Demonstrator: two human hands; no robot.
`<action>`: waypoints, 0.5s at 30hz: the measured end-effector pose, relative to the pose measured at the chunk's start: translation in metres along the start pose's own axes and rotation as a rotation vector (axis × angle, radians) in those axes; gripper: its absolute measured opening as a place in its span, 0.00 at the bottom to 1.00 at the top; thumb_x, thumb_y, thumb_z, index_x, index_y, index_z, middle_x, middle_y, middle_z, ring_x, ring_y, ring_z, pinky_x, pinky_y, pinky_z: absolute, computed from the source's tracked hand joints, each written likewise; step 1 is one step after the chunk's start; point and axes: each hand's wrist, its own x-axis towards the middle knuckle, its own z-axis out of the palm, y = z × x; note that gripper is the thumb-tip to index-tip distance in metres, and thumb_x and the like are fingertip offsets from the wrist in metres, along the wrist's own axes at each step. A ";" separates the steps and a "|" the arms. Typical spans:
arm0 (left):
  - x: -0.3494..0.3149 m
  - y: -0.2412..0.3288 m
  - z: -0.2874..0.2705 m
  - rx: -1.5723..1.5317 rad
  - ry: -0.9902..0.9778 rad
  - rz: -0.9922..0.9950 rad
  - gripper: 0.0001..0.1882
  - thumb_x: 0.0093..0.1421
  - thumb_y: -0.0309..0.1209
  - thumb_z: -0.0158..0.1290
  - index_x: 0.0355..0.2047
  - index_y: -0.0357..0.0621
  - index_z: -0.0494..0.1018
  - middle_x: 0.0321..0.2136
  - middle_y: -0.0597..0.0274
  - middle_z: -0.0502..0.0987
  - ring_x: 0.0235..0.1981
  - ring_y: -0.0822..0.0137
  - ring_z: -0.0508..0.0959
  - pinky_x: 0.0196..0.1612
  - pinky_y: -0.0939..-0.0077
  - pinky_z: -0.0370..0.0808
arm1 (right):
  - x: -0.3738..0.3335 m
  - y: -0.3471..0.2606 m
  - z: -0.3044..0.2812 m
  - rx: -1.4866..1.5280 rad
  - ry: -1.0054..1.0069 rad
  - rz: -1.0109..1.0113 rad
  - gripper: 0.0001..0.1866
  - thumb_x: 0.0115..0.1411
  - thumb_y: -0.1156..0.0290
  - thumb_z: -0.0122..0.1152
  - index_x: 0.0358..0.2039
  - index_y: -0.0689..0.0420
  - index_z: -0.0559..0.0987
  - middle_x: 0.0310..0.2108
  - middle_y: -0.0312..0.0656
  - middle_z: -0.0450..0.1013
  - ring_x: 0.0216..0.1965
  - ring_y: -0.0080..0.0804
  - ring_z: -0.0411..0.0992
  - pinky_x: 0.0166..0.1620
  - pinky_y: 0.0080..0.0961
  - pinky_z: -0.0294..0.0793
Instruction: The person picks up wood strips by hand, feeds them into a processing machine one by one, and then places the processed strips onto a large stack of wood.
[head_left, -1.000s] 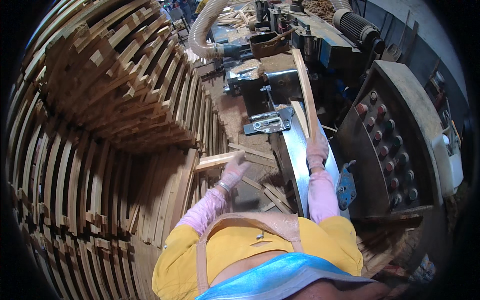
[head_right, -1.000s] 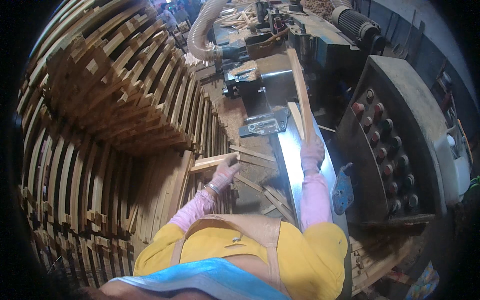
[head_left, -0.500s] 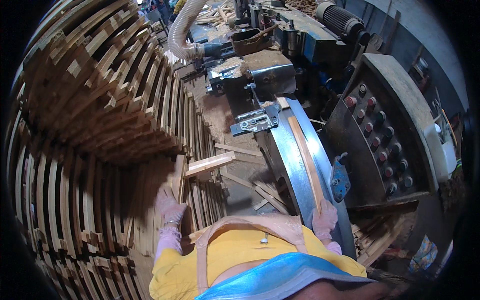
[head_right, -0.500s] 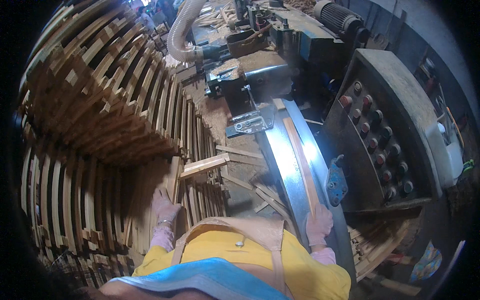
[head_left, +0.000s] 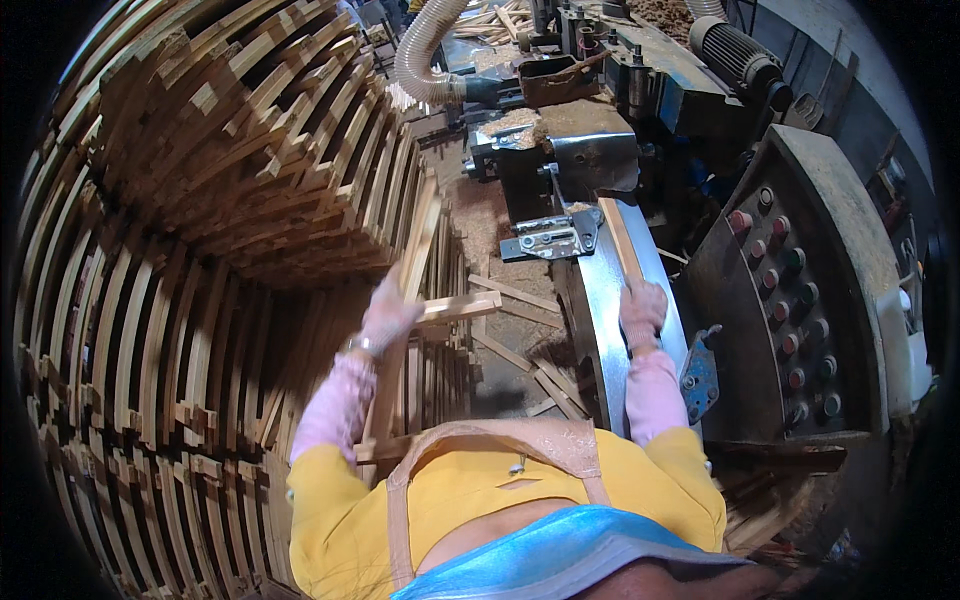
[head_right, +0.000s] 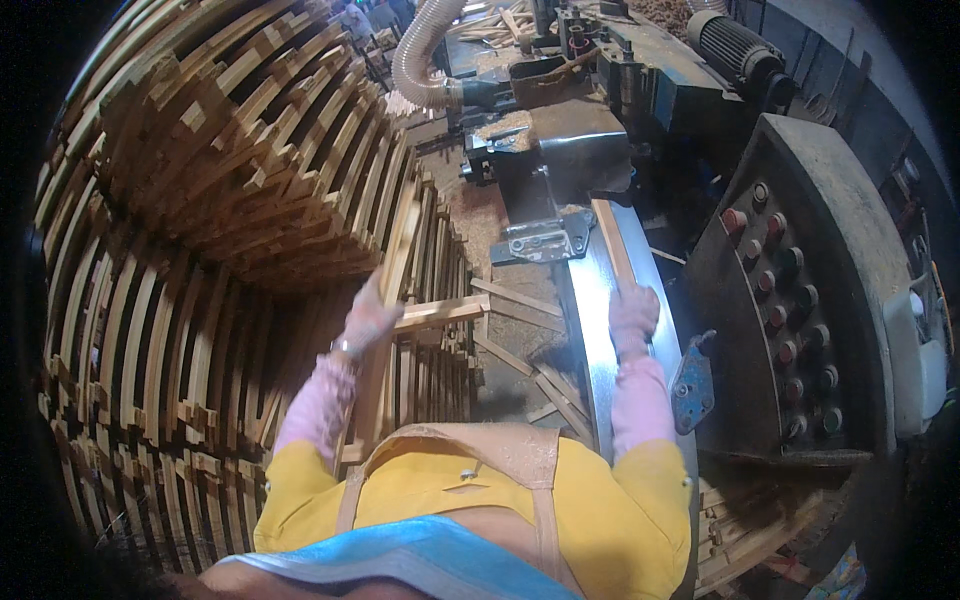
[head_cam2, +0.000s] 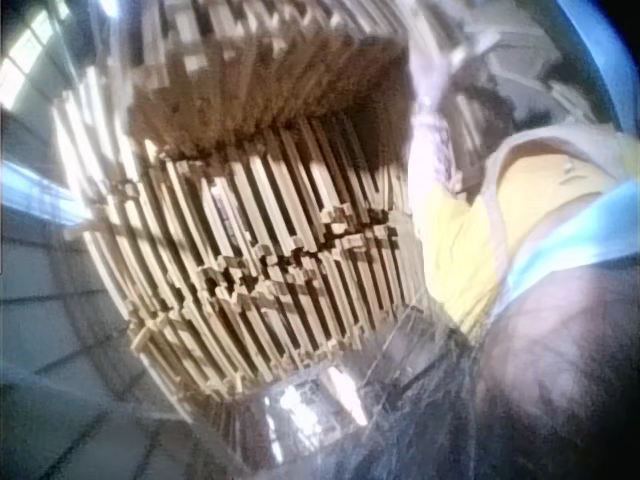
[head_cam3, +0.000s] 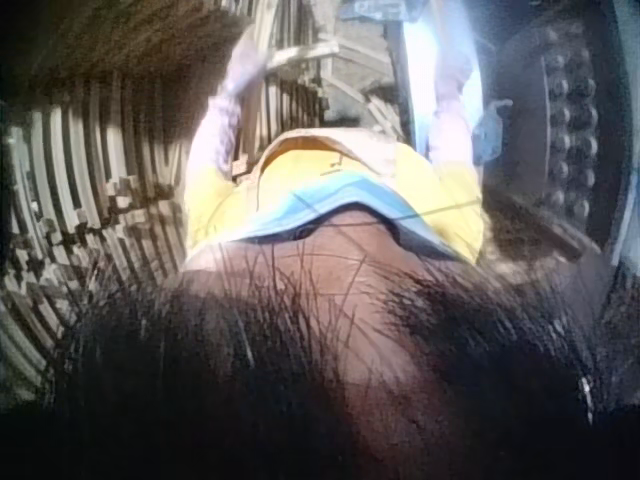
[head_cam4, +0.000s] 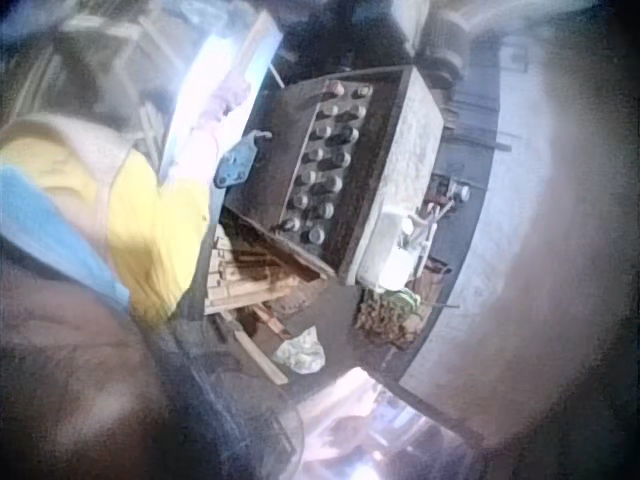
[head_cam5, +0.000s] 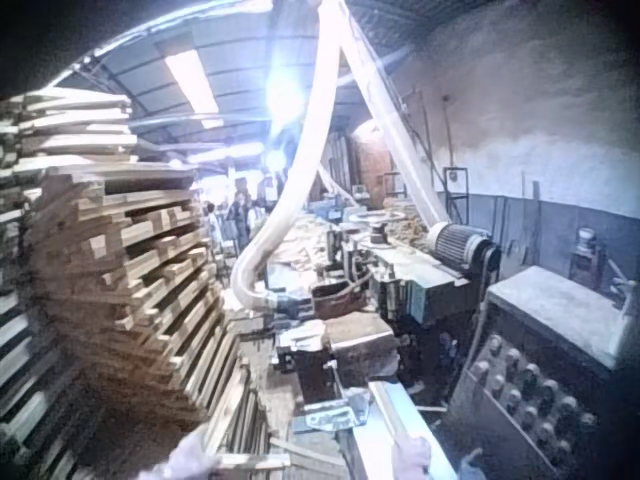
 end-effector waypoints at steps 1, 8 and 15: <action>0.025 0.004 0.006 -0.048 -0.009 0.025 0.44 0.51 0.34 0.62 0.69 0.38 0.62 0.51 0.36 0.79 0.54 0.44 0.80 0.62 0.59 0.74 | 0.009 -0.011 -0.003 0.040 0.000 -0.004 0.13 0.63 0.57 0.61 0.41 0.50 0.81 0.33 0.44 0.79 0.43 0.46 0.76 0.51 0.45 0.72; 0.104 0.080 0.121 -1.211 -0.024 -0.075 0.13 0.58 0.29 0.60 0.43 0.42 0.74 0.27 0.64 0.77 0.22 0.67 0.75 0.27 0.75 0.75 | -0.078 -0.139 -0.114 0.754 -0.562 -0.262 0.55 0.57 0.52 0.74 0.76 0.60 0.53 0.72 0.62 0.57 0.73 0.54 0.59 0.73 0.37 0.59; 0.004 0.123 0.205 -1.002 -0.602 -0.074 0.30 0.62 0.32 0.59 0.63 0.34 0.69 0.33 0.66 0.77 0.25 0.75 0.72 0.25 0.81 0.68 | -0.229 -0.035 -0.161 0.220 -0.409 0.400 0.39 0.56 0.61 0.70 0.69 0.51 0.69 0.55 0.56 0.75 0.52 0.56 0.75 0.55 0.51 0.74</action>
